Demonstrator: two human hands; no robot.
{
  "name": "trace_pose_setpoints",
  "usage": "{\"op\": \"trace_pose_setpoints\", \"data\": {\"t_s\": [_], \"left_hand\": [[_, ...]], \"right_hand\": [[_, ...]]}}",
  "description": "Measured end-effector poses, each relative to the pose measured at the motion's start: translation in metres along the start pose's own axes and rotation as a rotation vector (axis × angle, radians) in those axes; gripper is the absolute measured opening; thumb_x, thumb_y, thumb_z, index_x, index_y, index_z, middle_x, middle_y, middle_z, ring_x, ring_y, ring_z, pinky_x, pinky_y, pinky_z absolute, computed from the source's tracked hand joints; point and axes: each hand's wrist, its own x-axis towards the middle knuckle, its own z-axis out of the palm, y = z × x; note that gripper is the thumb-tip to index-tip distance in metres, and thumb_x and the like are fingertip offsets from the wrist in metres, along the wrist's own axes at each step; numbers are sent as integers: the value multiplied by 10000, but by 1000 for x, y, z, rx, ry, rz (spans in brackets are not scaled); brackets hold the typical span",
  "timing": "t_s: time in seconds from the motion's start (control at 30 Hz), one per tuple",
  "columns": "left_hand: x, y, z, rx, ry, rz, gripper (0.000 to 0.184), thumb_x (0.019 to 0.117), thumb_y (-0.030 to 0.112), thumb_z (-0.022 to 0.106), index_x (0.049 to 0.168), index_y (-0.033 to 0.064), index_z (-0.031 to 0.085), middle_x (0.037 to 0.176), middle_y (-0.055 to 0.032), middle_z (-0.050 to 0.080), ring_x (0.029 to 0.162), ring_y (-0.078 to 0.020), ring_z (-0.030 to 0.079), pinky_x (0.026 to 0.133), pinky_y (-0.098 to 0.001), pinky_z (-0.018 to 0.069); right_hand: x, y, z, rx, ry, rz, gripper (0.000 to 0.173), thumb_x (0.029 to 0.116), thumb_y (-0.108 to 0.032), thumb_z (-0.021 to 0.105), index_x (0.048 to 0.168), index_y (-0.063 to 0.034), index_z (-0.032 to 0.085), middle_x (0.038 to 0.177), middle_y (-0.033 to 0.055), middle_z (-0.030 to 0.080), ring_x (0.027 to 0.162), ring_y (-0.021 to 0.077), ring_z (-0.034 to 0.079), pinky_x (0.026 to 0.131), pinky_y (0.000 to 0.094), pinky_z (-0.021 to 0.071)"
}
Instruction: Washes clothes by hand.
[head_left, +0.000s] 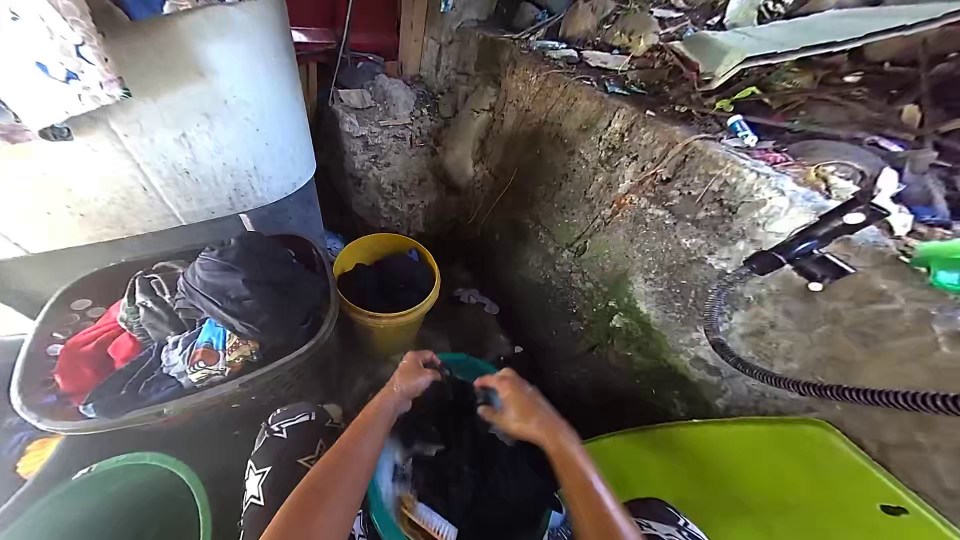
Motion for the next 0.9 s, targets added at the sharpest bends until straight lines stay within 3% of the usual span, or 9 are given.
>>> {"op": "trace_pose_setpoints", "data": {"t_s": [0.17,0.3,0.43,0.5,0.57,0.63,0.73,0.83,0.9], "left_hand": [[-15,9,21,-140,-36,-153,396,893,-67,650,1277,-3,575,1221,-195,615,1044,-250,624,889,-429,536],[-20,18,8,-124,-290,145,684,786,-97,671,1428,39,476,1285,-170,581,1084,-210,617,912,-378,542],[-6,0,-9,18,-209,280,887,691,-74,738,1495,-16,367,1294,-204,590,1159,-277,603,951,-435,530],[5,-29,-7,435,-191,130,780,761,79,850,1457,31,499,1363,-244,594,1302,-435,529,1040,-647,446],[12,-59,5,637,-246,-37,565,914,274,773,1411,81,587,1403,-230,595,1364,-456,498,1087,-700,390],[18,-78,8,533,-261,-53,399,964,228,718,1288,1,666,1290,-249,666,1253,-403,610,1093,-598,431],[31,-87,0,257,-187,-249,362,981,167,692,1267,-47,632,1263,-267,641,1161,-369,640,1006,-546,507],[52,-100,-3,223,-18,-366,422,1001,148,659,1380,-5,552,1329,-263,605,1194,-378,622,1002,-540,512],[64,-112,4,425,33,-405,604,993,172,666,1528,49,414,1461,-249,537,1338,-380,551,1117,-532,447]], "right_hand": [[35,4,103,385,208,170,1022,820,-404,854,1590,-26,300,1487,292,473,1303,431,550,1086,569,460],[46,2,102,361,367,86,494,885,-295,780,1237,32,665,1173,251,697,1144,405,659,1009,600,487],[32,-20,62,526,657,30,364,935,-225,734,1167,52,695,1048,196,740,1024,279,714,971,494,539],[17,-35,40,626,815,14,313,946,-196,726,1110,68,694,993,149,733,940,125,695,909,336,544],[10,-38,27,667,899,47,303,949,-187,717,1089,79,681,976,119,717,913,20,657,873,227,518],[14,-21,28,702,853,162,362,958,-207,724,1158,86,654,1051,158,706,984,89,655,927,285,506],[46,46,62,582,596,406,511,984,-336,698,1279,74,621,1199,268,681,1169,357,646,1047,539,464],[81,101,110,296,217,559,741,998,-467,630,1497,45,435,1460,305,511,1356,440,519,1118,591,420],[98,114,139,139,59,504,672,1004,-397,628,1511,7,449,1518,274,467,1414,423,460,1142,567,409]]}}
